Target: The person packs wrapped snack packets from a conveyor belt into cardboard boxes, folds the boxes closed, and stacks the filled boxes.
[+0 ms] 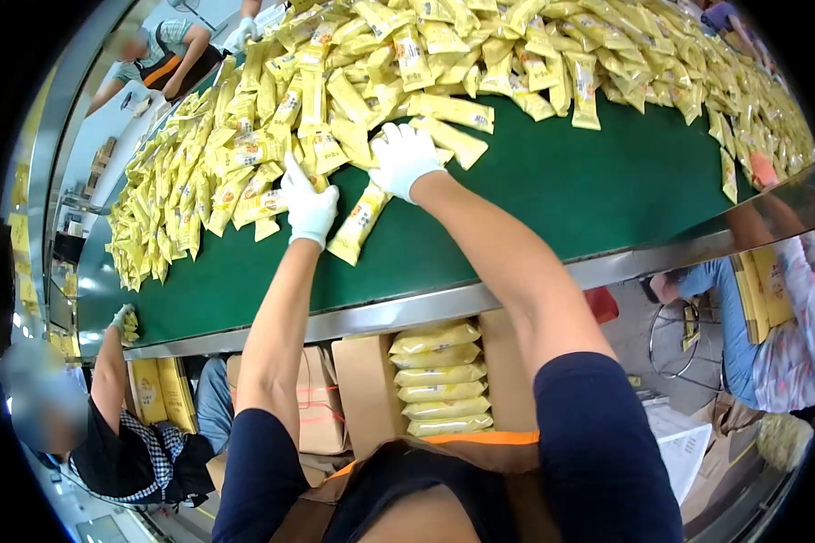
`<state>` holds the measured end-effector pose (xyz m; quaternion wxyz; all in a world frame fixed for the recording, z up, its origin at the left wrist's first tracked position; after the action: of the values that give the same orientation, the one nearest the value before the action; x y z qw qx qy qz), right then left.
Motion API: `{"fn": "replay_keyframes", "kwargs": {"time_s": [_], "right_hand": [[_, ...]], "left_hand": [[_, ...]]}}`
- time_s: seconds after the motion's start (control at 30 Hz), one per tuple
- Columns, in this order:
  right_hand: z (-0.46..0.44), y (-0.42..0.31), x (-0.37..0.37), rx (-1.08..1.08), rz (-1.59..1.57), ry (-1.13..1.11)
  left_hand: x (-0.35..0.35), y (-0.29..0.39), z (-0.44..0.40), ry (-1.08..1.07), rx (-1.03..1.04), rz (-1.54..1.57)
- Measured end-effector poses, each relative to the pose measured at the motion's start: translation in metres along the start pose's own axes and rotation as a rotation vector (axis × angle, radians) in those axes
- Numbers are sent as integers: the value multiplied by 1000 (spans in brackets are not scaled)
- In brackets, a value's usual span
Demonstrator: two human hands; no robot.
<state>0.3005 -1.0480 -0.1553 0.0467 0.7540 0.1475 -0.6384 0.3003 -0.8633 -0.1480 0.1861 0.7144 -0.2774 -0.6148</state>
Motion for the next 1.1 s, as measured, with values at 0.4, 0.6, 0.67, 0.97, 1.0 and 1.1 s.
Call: {"fn": "replay_keyframes", "kwargs": {"time_s": [0.4,0.6,0.67,0.97,1.0,1.1], "right_hand": [[158,38,-61,-134,95,-64],[147,111,-84,121,-301,312],[115,118,-72,205,-382,-44],[122,54,-65,-41,-341,-377],[138,35,-69,-32,-190,-391],[162,27,-73,-26,-267,-392]], "left_hand": [[-15,71,77,-482,503,-482],[-18,70,95,-629,483,-601],[-18,68,100,-571,500,-576],[-20,61,111,-468,438,-509],[-21,60,111,-459,431,-517],[-35,52,114,-381,325,-306]]}}
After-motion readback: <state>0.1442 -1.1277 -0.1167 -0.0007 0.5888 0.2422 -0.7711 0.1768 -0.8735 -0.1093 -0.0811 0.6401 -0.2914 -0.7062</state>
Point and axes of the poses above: each hand's wrist, its own z-axis away from the middle knuckle, its own x-axis out of the palm, y = z × x, the point moved 6 cm from there along -z, towards the middle knuckle, and after that the axes turned 9 degrees about -y, right-handed, at the moved point
